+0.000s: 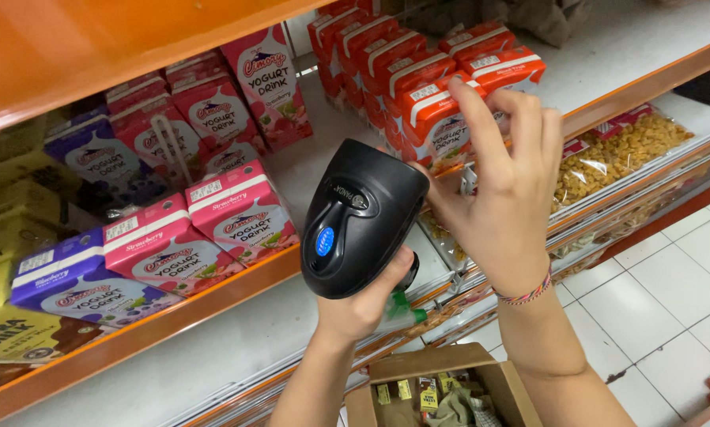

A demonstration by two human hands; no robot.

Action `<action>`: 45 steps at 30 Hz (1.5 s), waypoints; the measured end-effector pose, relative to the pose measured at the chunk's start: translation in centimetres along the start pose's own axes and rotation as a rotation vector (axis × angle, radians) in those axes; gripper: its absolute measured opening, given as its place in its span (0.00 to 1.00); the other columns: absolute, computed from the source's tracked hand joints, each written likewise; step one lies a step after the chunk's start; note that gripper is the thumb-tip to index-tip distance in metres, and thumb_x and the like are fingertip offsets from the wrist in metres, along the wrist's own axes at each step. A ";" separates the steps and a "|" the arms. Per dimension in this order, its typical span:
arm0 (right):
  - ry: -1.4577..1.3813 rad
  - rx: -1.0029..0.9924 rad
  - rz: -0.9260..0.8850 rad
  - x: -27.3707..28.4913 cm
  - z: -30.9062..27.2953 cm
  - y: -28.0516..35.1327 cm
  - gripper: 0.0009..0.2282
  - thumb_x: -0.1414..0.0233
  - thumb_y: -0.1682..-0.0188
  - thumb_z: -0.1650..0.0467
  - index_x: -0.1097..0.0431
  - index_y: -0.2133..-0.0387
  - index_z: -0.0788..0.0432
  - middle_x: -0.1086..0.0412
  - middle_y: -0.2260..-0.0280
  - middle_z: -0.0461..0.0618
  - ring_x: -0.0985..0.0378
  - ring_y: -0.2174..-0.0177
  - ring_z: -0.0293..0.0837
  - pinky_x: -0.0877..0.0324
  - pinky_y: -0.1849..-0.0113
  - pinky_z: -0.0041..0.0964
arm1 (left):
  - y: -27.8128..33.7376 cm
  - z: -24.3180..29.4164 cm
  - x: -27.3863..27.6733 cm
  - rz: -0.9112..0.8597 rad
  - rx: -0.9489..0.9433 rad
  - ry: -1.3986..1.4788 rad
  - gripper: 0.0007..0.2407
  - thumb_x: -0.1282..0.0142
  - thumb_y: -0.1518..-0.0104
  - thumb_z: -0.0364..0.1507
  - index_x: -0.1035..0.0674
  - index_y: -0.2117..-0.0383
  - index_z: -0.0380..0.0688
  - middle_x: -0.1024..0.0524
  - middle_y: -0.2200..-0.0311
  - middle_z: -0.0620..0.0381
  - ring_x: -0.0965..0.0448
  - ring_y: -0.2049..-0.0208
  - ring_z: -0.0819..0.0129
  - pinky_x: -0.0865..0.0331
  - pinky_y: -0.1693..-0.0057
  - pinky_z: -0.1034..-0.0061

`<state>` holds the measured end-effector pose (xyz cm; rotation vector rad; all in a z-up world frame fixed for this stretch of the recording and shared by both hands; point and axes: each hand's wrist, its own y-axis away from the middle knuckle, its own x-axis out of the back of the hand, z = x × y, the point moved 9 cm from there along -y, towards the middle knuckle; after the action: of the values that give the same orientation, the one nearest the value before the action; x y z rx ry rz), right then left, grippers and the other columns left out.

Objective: The person takes various small milk and yogurt cartons out of a cardboard box, wipes some with a cloth, and scans others with a handheld barcode scanner before placing them onto the shelves of a convenience store.

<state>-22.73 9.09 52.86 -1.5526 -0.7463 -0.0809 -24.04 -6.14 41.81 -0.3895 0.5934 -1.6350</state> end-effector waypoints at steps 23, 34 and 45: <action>-0.392 -0.271 0.135 3.1 9.0 13.1 0.20 0.35 0.39 0.68 0.35 0.39 0.62 0.40 0.50 0.50 0.33 0.56 0.41 0.34 0.57 0.33 | 6.0 2.1 -5.3 -0.308 0.056 -0.071 0.15 0.29 0.44 0.25 0.20 0.52 0.40 0.17 0.59 0.56 0.14 0.58 0.70 0.22 0.47 0.77; -0.488 -0.620 -0.048 2.2 15.6 29.8 0.10 0.43 0.40 0.78 0.30 0.48 0.66 0.36 0.58 0.49 0.28 0.60 0.39 0.30 0.58 0.29 | 18.2 -8.3 -11.4 -0.387 0.507 0.071 0.19 0.30 0.49 0.27 0.22 0.52 0.36 0.18 0.57 0.52 0.16 0.57 0.68 0.23 0.46 0.73; -0.283 -0.807 -0.379 -4.7 17.5 52.1 0.10 0.43 0.53 0.82 0.26 0.58 0.64 0.29 0.69 0.51 0.26 0.69 0.40 0.30 0.63 0.31 | 34.0 -25.1 -10.0 -0.276 0.711 -0.061 0.15 0.30 0.52 0.25 0.19 0.59 0.35 0.18 0.60 0.51 0.17 0.59 0.67 0.24 0.49 0.74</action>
<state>-7.24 26.42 2.83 -2.1845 -1.3330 -0.5011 -9.21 5.07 2.54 0.0098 -0.1154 -1.9652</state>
